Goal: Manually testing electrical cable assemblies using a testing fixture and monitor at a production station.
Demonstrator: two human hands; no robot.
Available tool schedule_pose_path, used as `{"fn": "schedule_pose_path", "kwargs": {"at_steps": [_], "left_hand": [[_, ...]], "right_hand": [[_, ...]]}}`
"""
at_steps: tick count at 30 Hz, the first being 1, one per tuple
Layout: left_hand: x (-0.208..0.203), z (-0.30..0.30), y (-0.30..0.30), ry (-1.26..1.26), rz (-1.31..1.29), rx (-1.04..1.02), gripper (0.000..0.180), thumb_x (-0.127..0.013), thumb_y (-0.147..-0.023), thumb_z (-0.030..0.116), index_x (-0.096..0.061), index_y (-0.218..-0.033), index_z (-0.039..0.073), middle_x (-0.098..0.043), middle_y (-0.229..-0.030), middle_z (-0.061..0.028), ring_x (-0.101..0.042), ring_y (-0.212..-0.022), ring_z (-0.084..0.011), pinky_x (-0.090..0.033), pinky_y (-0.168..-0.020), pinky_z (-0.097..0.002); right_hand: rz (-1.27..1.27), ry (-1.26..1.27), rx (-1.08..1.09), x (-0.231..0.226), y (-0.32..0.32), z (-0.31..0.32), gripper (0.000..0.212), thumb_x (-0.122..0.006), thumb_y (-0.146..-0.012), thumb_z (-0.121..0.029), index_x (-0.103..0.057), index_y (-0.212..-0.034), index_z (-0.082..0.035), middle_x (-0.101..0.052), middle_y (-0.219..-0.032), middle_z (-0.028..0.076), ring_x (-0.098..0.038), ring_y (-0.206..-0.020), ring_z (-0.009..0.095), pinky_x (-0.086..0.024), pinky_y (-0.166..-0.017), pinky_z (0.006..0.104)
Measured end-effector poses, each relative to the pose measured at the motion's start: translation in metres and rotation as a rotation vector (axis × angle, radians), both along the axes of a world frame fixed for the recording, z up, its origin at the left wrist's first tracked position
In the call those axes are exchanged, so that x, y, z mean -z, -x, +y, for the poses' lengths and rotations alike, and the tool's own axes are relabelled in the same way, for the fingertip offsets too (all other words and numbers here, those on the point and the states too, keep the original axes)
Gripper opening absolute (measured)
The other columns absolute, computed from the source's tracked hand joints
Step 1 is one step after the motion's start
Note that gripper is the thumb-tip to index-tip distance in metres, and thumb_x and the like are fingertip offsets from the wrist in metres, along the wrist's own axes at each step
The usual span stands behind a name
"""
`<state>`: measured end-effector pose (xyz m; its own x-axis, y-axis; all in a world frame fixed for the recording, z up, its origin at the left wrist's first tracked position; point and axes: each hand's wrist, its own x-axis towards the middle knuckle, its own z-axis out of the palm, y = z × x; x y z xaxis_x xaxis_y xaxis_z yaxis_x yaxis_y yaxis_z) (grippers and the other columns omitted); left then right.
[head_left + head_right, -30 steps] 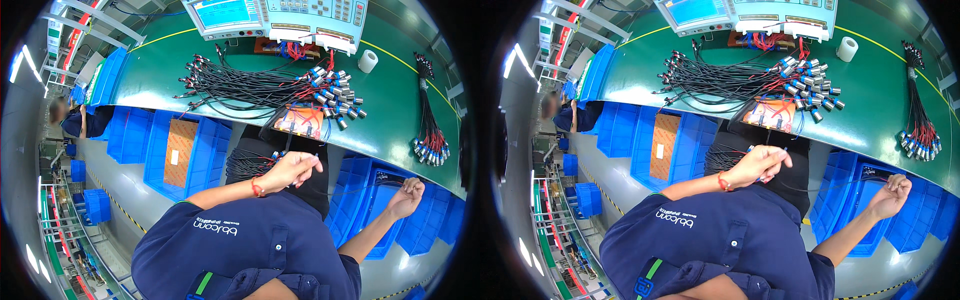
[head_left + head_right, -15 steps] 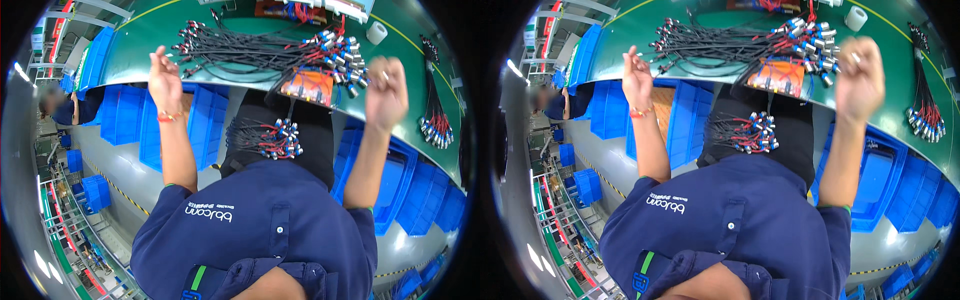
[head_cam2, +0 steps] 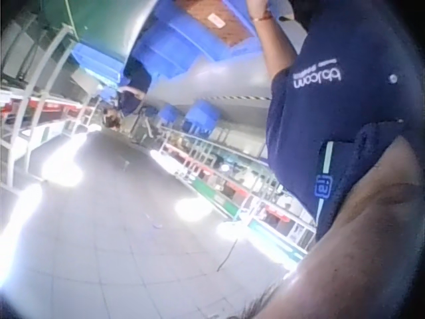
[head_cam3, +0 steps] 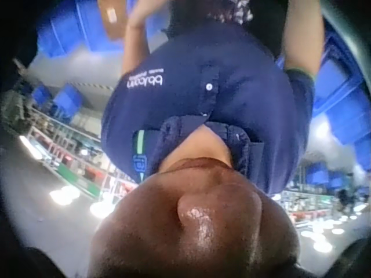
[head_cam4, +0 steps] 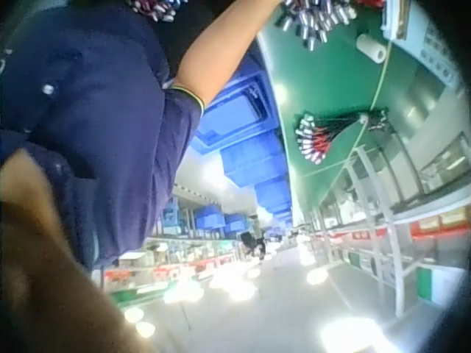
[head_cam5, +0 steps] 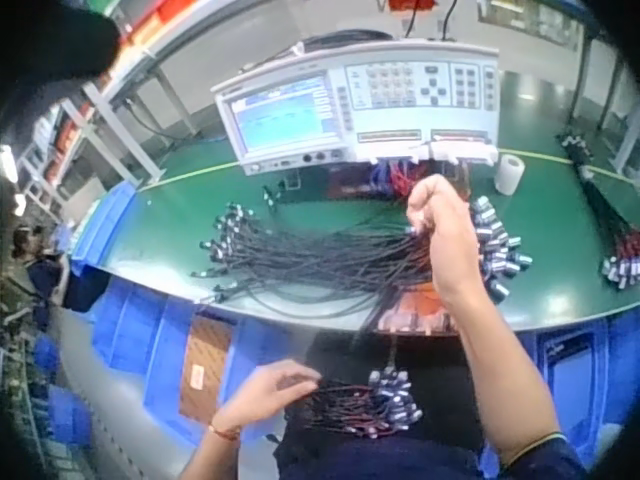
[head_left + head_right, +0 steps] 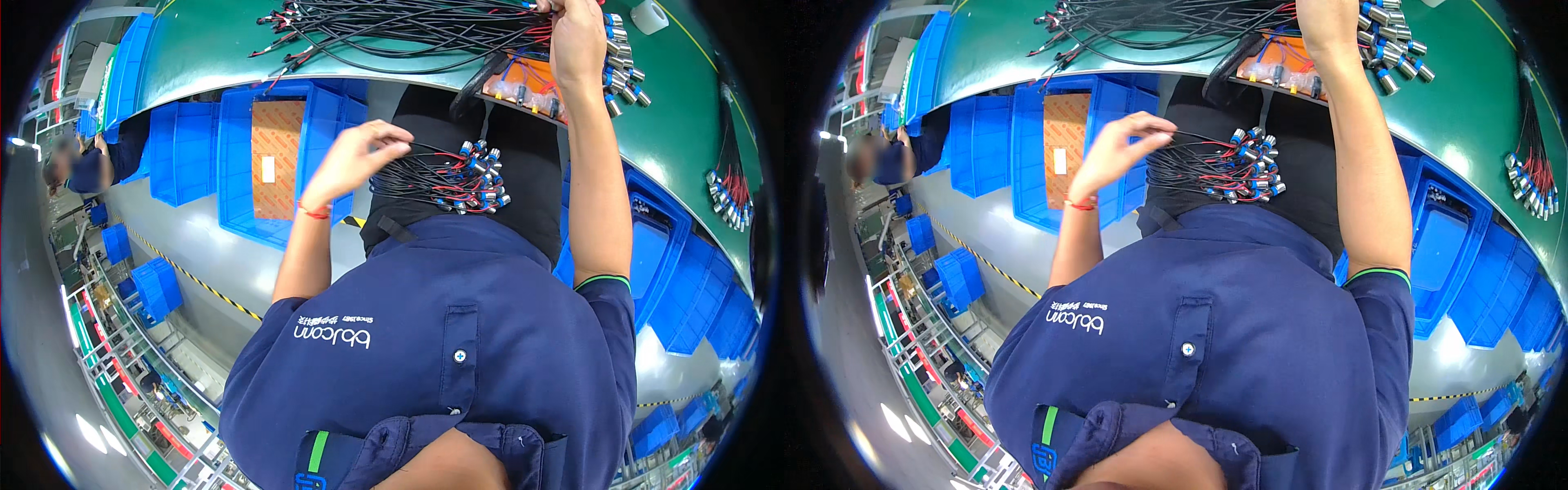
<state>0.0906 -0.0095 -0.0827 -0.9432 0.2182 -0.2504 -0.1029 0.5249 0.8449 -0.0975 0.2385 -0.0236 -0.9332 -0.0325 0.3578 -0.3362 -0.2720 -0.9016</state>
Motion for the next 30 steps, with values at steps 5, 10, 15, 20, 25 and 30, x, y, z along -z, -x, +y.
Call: {"fn": "schedule_pose_path", "kwargs": {"at_steps": [5,10,15,20,25,30], "left_hand": [[0.030,0.033,-0.003,0.254,0.262,0.145,0.016,-0.069,-0.084,0.018,-0.070,-0.093,0.005,-0.064,-0.089,-0.0096,-0.058,-0.090,-0.0282,-0.046,-0.083,-0.0361],[0.016,0.048,0.003,0.207,0.178,0.170,0.013,-0.066,-0.086,0.013,-0.069,-0.092,0.002,-0.065,-0.082,-0.0082,-0.059,-0.082,-0.0249,-0.048,-0.075,-0.0344],[-0.023,0.064,0.007,-0.115,-0.026,0.038,0.014,-0.065,-0.091,0.011,-0.069,-0.097,-0.001,-0.068,-0.081,-0.0038,-0.060,-0.073,-0.0091,-0.048,-0.065,-0.0249],[-0.051,0.085,0.007,-0.425,0.019,0.007,0.016,-0.063,-0.093,0.012,-0.067,-0.098,-0.003,-0.067,-0.091,-0.0040,-0.060,-0.082,-0.0084,-0.048,-0.073,-0.0231],[-0.051,0.095,0.015,-0.360,0.106,0.169,0.018,-0.061,-0.093,0.007,-0.068,-0.108,-0.002,-0.066,-0.089,-0.0061,-0.060,-0.081,-0.0100,-0.046,-0.072,-0.0226],[-0.036,0.091,0.013,-0.258,0.122,0.171,0.020,-0.059,-0.094,0.010,-0.069,-0.110,0.001,-0.067,-0.087,-0.0049,-0.060,-0.073,-0.0120,-0.048,-0.068,-0.0244]], "right_hand": [[-0.005,0.172,-0.158,-0.002,0.003,0.001,0.015,-0.038,-0.086,-0.008,-0.049,-0.077,-0.006,-0.040,-0.067,-0.003,-0.034,-0.061,0.006,-0.028,-0.057,0.0212],[0.449,-0.793,0.405,-0.012,-0.006,-0.002,0.013,-0.047,-0.082,-0.003,-0.055,-0.093,-0.005,-0.055,-0.087,0.013,-0.052,-0.090,0.030,-0.036,-0.083,0.0396],[0.731,-0.861,0.539,-0.015,-0.047,0.015,0.014,-0.049,-0.084,-0.005,-0.055,-0.097,-0.002,-0.054,-0.088,0.011,-0.051,-0.085,0.024,-0.038,-0.082,0.0358],[0.216,-0.647,-0.296,-0.003,-0.121,0.047,0.026,-0.062,-0.089,-0.014,-0.059,-0.113,-0.006,-0.059,-0.095,0.007,-0.055,-0.092,0.023,-0.040,-0.085,0.0375],[-0.536,-0.247,-0.457,0.015,-0.154,0.128,0.019,-0.061,-0.093,-0.015,-0.061,-0.107,-0.001,-0.059,-0.084,0.002,-0.054,-0.072,0.006,-0.043,-0.063,0.0206],[-0.238,0.801,-0.062,0.026,-0.152,0.248,0.020,-0.055,-0.091,-0.009,-0.053,-0.105,0.006,-0.040,-0.073,0.000,-0.038,-0.062,0.010,-0.034,-0.059,0.0251]]}}
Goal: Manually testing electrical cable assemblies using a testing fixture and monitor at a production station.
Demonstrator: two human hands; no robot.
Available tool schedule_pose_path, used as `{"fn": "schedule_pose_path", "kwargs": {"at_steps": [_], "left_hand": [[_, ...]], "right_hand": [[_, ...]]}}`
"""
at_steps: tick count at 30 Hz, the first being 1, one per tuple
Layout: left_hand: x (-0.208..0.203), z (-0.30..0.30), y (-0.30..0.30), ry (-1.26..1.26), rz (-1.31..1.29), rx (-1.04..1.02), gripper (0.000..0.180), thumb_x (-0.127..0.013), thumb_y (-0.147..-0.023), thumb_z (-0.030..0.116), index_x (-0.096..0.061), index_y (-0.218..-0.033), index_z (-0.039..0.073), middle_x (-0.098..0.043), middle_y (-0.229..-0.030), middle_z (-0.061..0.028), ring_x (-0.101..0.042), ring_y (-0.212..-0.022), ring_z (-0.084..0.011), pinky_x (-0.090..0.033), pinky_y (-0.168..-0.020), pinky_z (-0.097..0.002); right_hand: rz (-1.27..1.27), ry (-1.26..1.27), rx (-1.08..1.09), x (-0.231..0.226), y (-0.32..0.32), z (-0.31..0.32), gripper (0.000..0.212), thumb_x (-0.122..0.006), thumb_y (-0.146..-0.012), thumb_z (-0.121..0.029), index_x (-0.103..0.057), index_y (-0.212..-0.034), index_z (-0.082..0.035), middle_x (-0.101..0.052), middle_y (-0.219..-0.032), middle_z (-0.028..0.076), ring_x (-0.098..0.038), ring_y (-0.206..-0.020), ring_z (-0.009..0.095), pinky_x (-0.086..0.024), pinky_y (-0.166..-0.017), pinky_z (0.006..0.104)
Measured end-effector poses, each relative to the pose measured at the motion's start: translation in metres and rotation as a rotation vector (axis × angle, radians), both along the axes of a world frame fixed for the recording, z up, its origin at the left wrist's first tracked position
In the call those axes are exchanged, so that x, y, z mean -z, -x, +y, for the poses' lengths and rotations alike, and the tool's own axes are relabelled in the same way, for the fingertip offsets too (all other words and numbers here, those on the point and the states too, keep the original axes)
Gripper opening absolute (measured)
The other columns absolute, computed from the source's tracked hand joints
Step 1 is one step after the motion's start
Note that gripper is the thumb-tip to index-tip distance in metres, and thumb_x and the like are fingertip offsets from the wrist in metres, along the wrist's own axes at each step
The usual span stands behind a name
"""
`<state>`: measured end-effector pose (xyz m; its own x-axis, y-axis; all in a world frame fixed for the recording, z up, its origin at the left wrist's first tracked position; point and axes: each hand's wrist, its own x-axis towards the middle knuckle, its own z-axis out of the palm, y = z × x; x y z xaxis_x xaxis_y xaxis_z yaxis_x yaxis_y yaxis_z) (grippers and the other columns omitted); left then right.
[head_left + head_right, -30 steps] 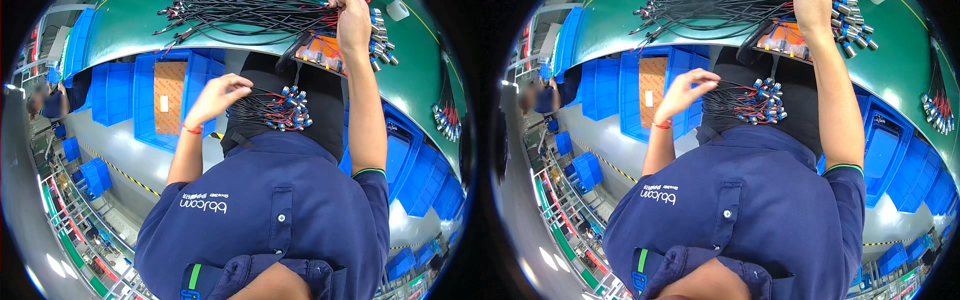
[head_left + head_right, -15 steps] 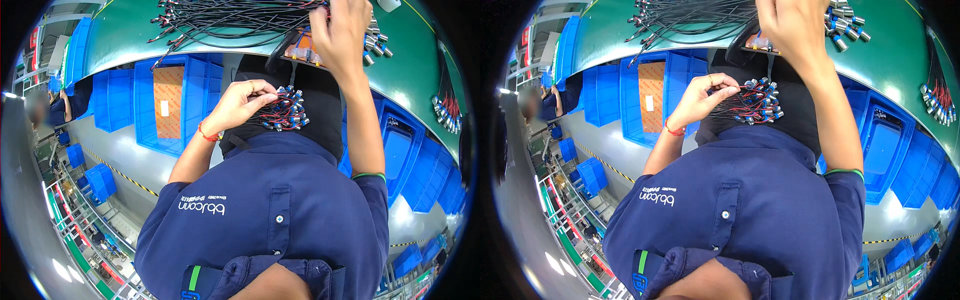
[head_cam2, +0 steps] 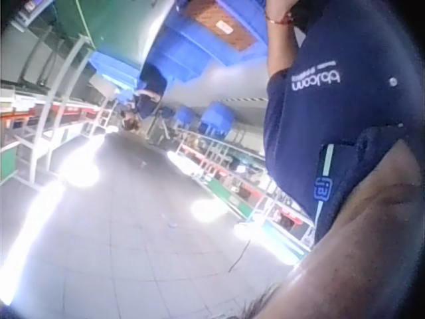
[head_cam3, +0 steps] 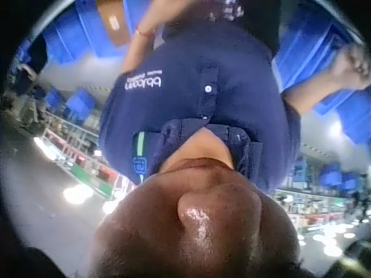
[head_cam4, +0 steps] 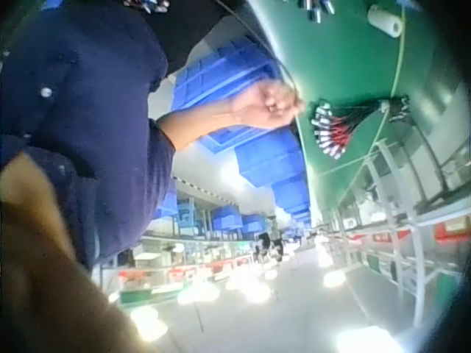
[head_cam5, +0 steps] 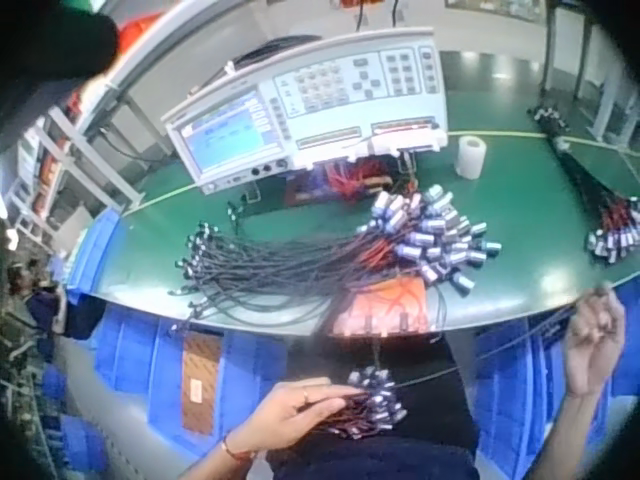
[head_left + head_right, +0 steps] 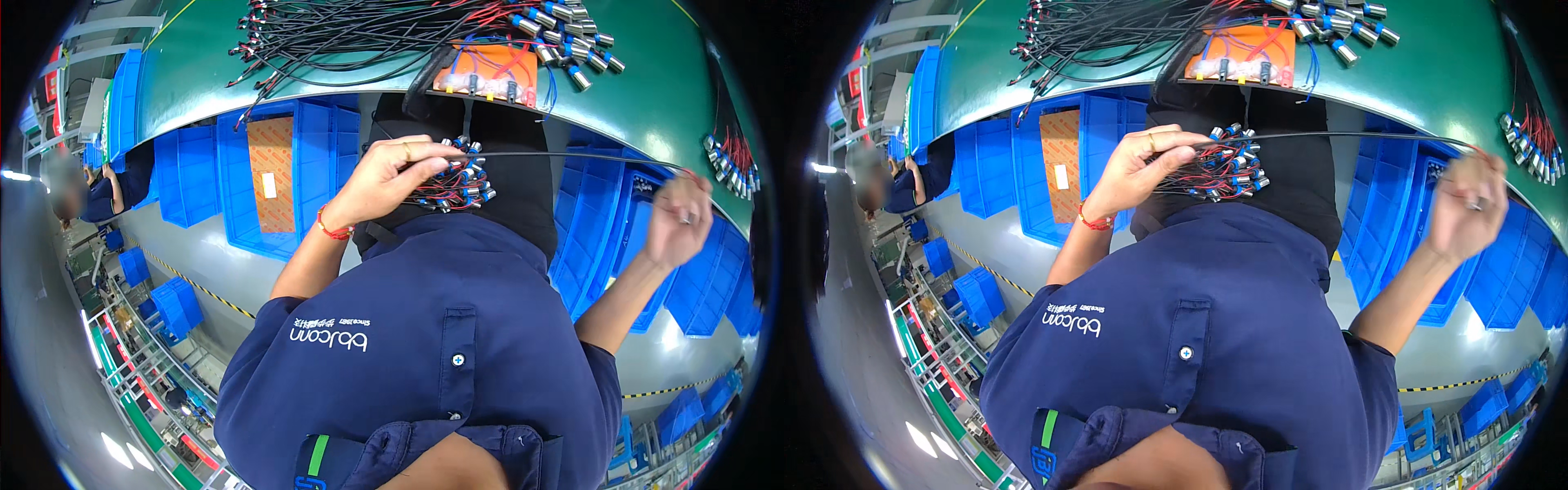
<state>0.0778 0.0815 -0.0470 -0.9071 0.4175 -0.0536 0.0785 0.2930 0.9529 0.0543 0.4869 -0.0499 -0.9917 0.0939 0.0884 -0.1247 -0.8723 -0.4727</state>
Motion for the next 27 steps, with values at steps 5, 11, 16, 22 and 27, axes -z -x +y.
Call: {"fn": "schedule_pose_path", "kwargs": {"at_steps": [5,11,16,22,27], "left_hand": [[0.010,-0.006,-0.004,-0.238,-0.362,-0.228,0.020,-0.060,-0.095,0.012,-0.068,-0.108,-0.001,-0.062,-0.079,-0.0023,-0.055,-0.068,-0.0110,-0.045,-0.064,-0.0228],[0.018,0.022,0.005,-1.016,-0.466,-0.197,0.030,-0.061,-0.093,0.006,-0.057,-0.122,-0.002,-0.065,-0.097,-0.0103,-0.064,-0.093,-0.0189,-0.051,-0.086,-0.0318],[0.017,0.049,0.012,-1.106,-0.552,-0.129,0.031,-0.060,-0.093,0.006,-0.057,-0.123,-0.003,-0.065,-0.099,-0.0096,-0.063,-0.094,-0.0180,-0.051,-0.087,-0.0310],[0.022,0.080,0.018,-0.852,-0.627,-0.126,0.024,-0.055,-0.099,0.016,-0.060,-0.115,-0.001,-0.062,-0.106,-0.0094,-0.061,-0.082,-0.0111,-0.052,-0.067,-0.0230],[0.034,0.098,0.025,-0.720,-0.601,-0.158,0.026,-0.055,-0.100,0.023,-0.063,-0.109,0.000,-0.058,-0.080,-0.0001,-0.050,-0.063,-0.0037,-0.043,-0.057,-0.0181]], "right_hand": [[-0.226,-0.093,0.389,0.033,-0.014,0.091,0.016,-0.059,-0.089,-0.008,-0.049,-0.098,0.001,-0.033,-0.080,0.005,-0.036,-0.075,0.017,-0.036,-0.079,0.0339],[-0.213,0.055,0.270,0.070,-0.026,0.144,0.022,-0.059,-0.089,-0.015,-0.047,-0.095,0.002,-0.033,-0.073,0.005,-0.030,-0.067,0.016,-0.030,-0.064,0.0325],[-0.232,0.114,0.305,0.069,-0.041,0.140,0.014,-0.050,-0.072,-0.007,-0.043,-0.083,-0.002,-0.032,-0.069,0.004,-0.027,-0.063,0.017,-0.026,-0.062,0.0329],[-0.314,-0.046,0.421,0.070,-0.037,0.124,0.014,-0.048,-0.063,-0.007,-0.037,-0.071,-0.008,-0.031,-0.069,0.005,-0.026,-0.066,0.018,-0.025,-0.065,0.0330],[-0.152,-0.108,0.282,0.070,-0.029,0.098,0.012,-0.050,-0.067,-0.008,-0.040,-0.074,-0.006,-0.033,-0.070,0.005,-0.030,-0.068,0.018,-0.026,-0.067,0.0327]]}}
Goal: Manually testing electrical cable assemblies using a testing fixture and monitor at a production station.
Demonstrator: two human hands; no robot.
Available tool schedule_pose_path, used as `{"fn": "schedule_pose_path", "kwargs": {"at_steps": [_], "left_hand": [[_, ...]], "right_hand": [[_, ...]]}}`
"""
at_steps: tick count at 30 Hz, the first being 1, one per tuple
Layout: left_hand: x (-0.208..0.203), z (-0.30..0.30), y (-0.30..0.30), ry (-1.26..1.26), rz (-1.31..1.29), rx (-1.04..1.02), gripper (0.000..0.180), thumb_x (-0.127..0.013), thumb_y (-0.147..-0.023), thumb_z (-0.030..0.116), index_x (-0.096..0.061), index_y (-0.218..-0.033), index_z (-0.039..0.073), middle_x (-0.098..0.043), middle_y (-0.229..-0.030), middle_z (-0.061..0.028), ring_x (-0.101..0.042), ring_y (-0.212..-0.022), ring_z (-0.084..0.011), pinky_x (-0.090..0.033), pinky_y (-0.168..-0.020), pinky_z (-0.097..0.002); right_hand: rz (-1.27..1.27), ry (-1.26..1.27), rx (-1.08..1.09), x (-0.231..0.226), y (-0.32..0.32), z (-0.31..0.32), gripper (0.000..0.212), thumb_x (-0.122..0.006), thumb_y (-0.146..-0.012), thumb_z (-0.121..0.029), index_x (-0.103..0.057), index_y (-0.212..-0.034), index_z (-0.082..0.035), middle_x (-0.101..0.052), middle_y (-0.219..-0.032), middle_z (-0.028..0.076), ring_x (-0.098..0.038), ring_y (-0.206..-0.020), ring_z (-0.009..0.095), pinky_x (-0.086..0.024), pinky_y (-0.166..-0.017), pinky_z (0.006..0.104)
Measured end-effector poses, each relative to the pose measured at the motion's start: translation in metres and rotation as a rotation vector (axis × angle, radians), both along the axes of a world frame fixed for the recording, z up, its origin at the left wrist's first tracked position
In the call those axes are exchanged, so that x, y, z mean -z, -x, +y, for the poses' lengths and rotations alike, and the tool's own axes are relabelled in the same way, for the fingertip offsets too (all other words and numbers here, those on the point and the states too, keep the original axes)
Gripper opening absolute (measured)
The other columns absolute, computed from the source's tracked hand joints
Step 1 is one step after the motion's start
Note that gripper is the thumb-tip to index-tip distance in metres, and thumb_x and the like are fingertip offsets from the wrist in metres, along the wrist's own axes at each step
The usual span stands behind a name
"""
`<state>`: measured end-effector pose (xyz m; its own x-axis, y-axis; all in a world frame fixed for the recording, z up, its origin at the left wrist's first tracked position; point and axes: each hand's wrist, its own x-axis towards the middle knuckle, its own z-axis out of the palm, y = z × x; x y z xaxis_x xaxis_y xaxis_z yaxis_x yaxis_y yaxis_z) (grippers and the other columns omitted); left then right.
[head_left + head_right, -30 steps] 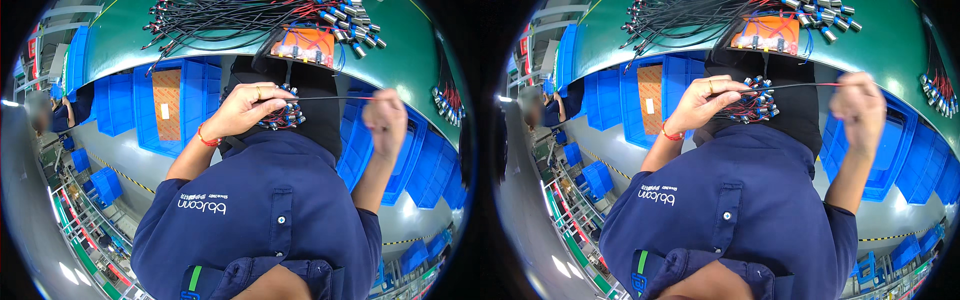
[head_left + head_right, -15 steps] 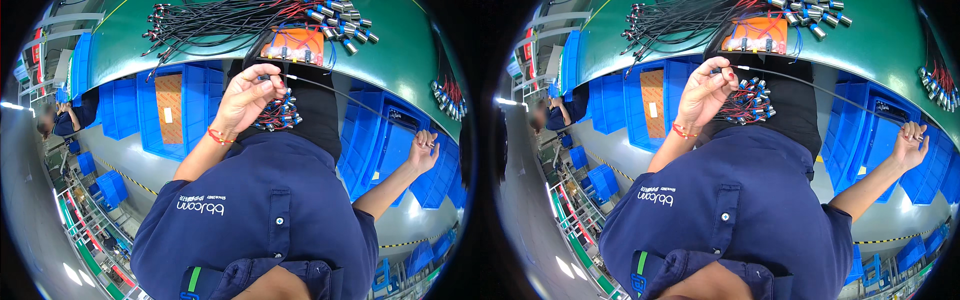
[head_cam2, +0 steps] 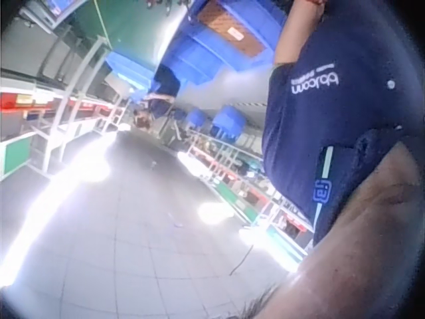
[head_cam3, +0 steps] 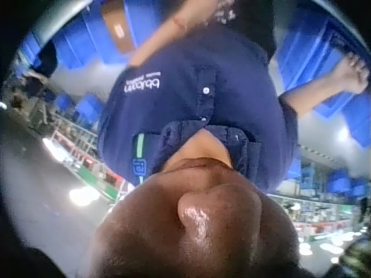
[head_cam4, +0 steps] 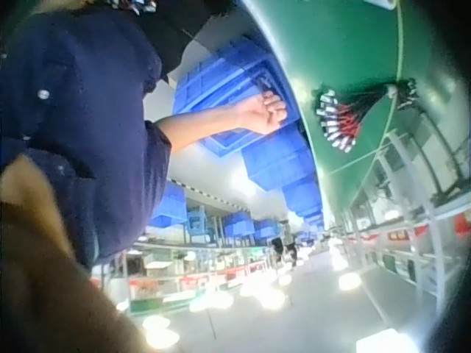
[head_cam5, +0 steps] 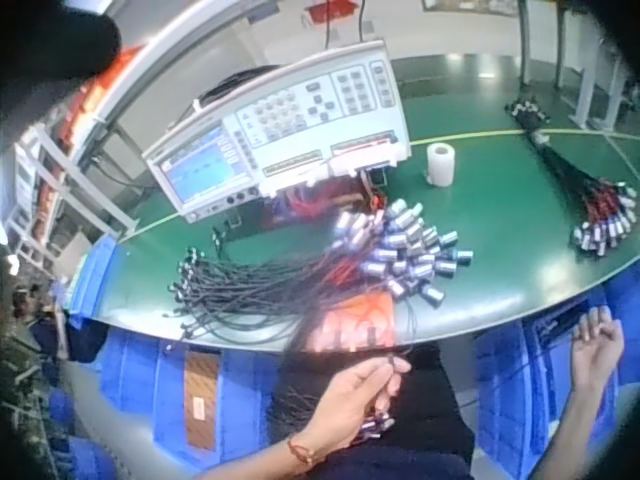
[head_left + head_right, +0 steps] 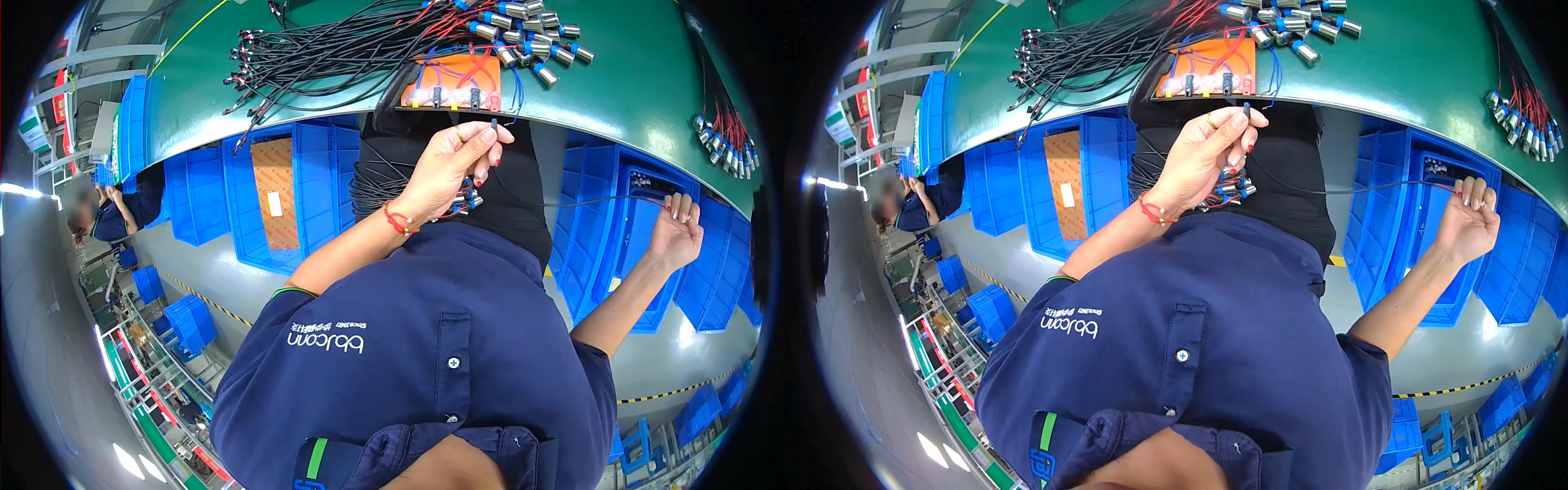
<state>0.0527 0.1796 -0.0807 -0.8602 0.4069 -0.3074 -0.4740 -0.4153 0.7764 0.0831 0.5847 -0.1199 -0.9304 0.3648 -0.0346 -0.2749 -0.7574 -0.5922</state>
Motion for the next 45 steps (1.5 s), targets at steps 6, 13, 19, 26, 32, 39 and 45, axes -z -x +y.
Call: {"fn": "schedule_pose_path", "kwargs": {"at_steps": [6,13,19,26,32,39,45], "left_hand": [[0.006,0.008,0.001,0.164,0.090,-0.104,0.026,-0.055,-0.100,0.024,-0.065,-0.107,0.000,-0.053,-0.074,0.0032,-0.043,-0.060,-0.0020,-0.039,-0.055,-0.0177],[0.010,0.015,0.003,0.253,0.166,-0.198,0.029,-0.054,-0.100,0.025,-0.067,-0.104,0.000,-0.050,-0.070,0.0044,-0.042,-0.058,-0.0014,-0.038,-0.053,-0.0180],[0.011,0.021,0.005,0.219,0.073,-0.166,0.043,-0.048,-0.102,0.037,-0.067,-0.089,-0.001,-0.059,-0.067,-0.0010,-0.048,-0.051,-0.0047,-0.041,-0.051,-0.0191],[-0.015,0.004,0.013,0.035,-0.134,-0.004,0.045,-0.048,-0.101,0.041,-0.063,-0.112,0.001,-0.065,-0.074,-0.0036,-0.049,-0.053,-0.0047,-0.044,-0.054,-0.0212],[-0.017,0.015,0.013,0.095,-0.113,-0.042,0.041,-0.048,-0.102,0.039,-0.065,-0.107,0.002,-0.059,-0.066,-0.0013,-0.047,-0.050,-0.0031,-0.040,-0.050,-0.0185],[-0.008,0.018,0.010,0.087,-0.014,-0.092,0.038,-0.047,-0.102,0.036,-0.064,-0.100,0.002,-0.054,-0.058,0.0002,-0.040,-0.047,-0.0029,-0.035,-0.047,-0.0189],[-0.009,0.017,-0.005,0.113,0.013,-0.028,0.038,-0.046,-0.103,0.036,-0.064,-0.095,0.003,-0.053,-0.055,0.0003,-0.041,-0.046,-0.0031,-0.034,-0.046,-0.0190]], "right_hand": [[-0.067,0.027,-0.059,-0.014,0.013,-0.018,0.014,-0.051,-0.068,-0.008,-0.040,-0.077,-0.004,-0.033,-0.071,0.005,-0.030,-0.069,0.017,-0.028,-0.069,0.0314],[-0.024,0.049,-0.102,-0.012,0.022,-0.033,0.015,-0.050,-0.071,-0.010,-0.049,-0.083,0.000,-0.035,-0.071,0.005,-0.031,-0.068,0.017,-0.029,-0.066,0.0301],[-0.016,-0.007,-0.063,-0.009,0.024,-0.043,0.011,-0.051,-0.072,-0.010,-0.047,-0.080,-0.004,-0.035,-0.069,0.004,-0.031,-0.065,0.016,-0.028,-0.065,0.0300],[0.023,-0.127,0.090,-0.014,0.027,-0.048,0.011,-0.051,-0.070,-0.008,-0.042,-0.077,-0.006,-0.033,-0.066,0.004,-0.031,-0.063,0.015,-0.028,-0.063,0.0307],[0.011,-0.138,0.175,-0.025,0.024,-0.051,0.011,-0.049,-0.071,-0.008,-0.040,-0.075,-0.007,-0.032,-0.066,0.004,-0.031,-0.062,0.015,-0.028,-0.063,0.0302],[0.013,-0.151,0.140,-0.037,0.023,-0.064,0.012,-0.047,-0.071,-0.003,-0.038,-0.077,-0.008,-0.033,-0.068,0.004,-0.031,-0.063,0.015,-0.028,-0.063,0.0297],[-0.020,-0.257,0.155,-0.058,0.025,-0.075,0.008,-0.047,-0.076,-0.006,-0.041,-0.082,-0.006,-0.034,-0.071,0.004,-0.033,-0.067,0.014,-0.029,-0.065,0.0293]]}}
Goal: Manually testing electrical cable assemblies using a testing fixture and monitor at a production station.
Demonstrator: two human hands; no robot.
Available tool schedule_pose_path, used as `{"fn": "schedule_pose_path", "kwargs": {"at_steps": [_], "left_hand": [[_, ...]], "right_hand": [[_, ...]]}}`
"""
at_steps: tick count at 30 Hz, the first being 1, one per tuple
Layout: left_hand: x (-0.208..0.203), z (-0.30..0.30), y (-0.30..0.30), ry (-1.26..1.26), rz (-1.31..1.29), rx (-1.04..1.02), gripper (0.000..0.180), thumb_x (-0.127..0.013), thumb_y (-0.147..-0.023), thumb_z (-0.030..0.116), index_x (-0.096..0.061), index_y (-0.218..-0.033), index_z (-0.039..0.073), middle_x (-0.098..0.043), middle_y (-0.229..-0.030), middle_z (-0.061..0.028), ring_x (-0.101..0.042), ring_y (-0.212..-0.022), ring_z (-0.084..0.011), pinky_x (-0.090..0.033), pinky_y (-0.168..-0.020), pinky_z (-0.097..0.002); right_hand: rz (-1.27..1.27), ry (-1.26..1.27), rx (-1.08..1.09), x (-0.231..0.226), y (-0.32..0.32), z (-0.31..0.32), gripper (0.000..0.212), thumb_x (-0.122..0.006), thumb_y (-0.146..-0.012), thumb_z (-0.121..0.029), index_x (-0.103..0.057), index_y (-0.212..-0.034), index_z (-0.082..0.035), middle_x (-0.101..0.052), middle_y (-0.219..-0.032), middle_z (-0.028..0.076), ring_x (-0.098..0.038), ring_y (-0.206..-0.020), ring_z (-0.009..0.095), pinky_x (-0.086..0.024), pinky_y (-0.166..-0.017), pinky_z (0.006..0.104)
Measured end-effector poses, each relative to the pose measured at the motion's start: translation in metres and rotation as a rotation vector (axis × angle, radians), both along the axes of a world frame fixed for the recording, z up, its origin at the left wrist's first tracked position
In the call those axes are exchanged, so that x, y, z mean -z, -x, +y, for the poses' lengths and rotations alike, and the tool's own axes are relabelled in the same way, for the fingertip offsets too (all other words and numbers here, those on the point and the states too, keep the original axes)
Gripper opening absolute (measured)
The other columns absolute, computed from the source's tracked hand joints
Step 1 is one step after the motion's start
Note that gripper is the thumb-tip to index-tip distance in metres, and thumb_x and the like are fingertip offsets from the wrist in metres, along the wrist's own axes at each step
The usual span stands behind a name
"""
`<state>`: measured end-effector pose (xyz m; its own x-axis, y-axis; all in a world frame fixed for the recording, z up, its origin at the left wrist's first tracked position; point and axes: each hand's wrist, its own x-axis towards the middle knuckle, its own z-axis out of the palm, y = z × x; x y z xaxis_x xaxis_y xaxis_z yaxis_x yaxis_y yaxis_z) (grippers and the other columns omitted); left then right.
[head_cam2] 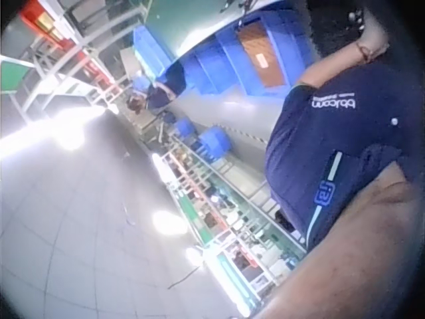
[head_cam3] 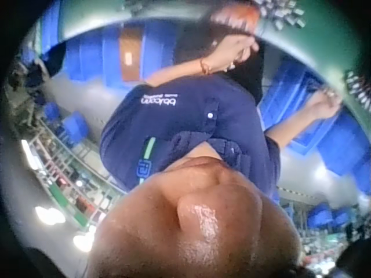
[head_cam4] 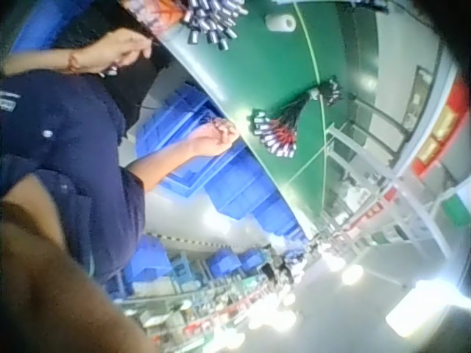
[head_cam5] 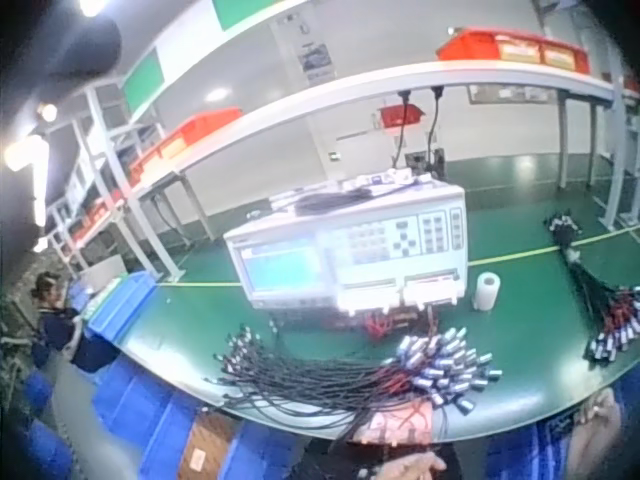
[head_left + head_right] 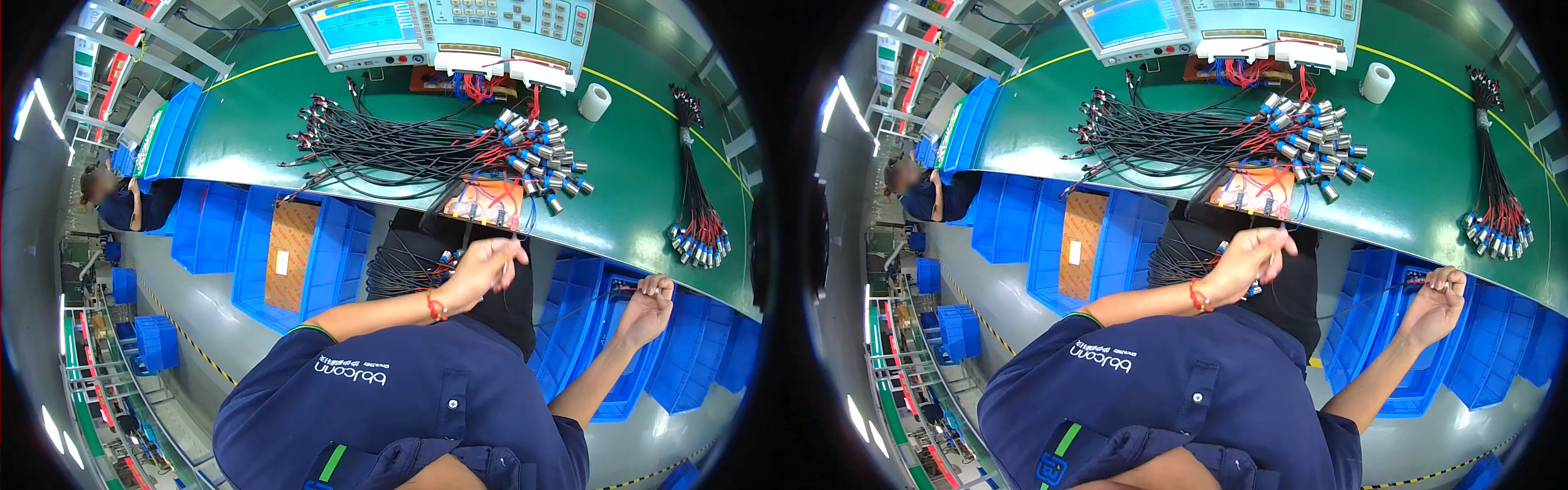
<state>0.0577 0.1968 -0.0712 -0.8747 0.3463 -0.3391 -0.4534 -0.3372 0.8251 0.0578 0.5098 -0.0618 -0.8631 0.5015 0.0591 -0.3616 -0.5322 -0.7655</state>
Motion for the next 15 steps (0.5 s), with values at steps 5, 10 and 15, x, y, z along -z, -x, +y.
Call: {"fn": "schedule_pose_path", "kwargs": {"at_steps": [5,10,15], "left_hand": [[-0.025,-0.021,-0.024,0.032,0.091,0.284,0.033,-0.046,-0.103,0.029,-0.064,-0.095,0.002,-0.060,-0.059,-0.0028,-0.047,-0.048,-0.0035,-0.037,-0.047,-0.0183],[-0.064,-0.087,-0.021,0.258,0.586,-0.468,0.025,-0.044,-0.102,0.017,-0.061,-0.096,-0.001,-0.065,-0.083,-0.0079,-0.053,-0.053,-0.0051,-0.045,-0.051,-0.0192],[-0.091,-0.190,0.023,0.069,0.733,-1.045,0.029,-0.050,-0.102,0.027,-0.061,-0.107,0.000,-0.054,-0.074,-0.0001,-0.047,-0.058,-0.0058,-0.042,-0.055,-0.0228]], "right_hand": [[0.070,-0.118,-0.069,-0.016,0.002,-0.005,0.009,-0.048,-0.077,-0.006,-0.041,-0.083,-0.005,-0.034,-0.072,0.004,-0.034,-0.069,0.014,-0.029,-0.067,0.0289],[0.229,0.044,-0.325,-0.040,0.028,-0.035,0.014,-0.050,-0.075,-0.004,-0.037,-0.080,-0.008,-0.032,-0.068,0.002,-0.030,-0.066,0.014,-0.029,-0.066,0.0283],[0.202,0.146,-0.551,-0.056,0.076,-0.123,0.013,-0.048,-0.078,-0.011,-0.035,-0.075,-0.010,-0.032,-0.064,0.001,-0.031,-0.067,0.014,-0.028,-0.067,0.0295]]}}
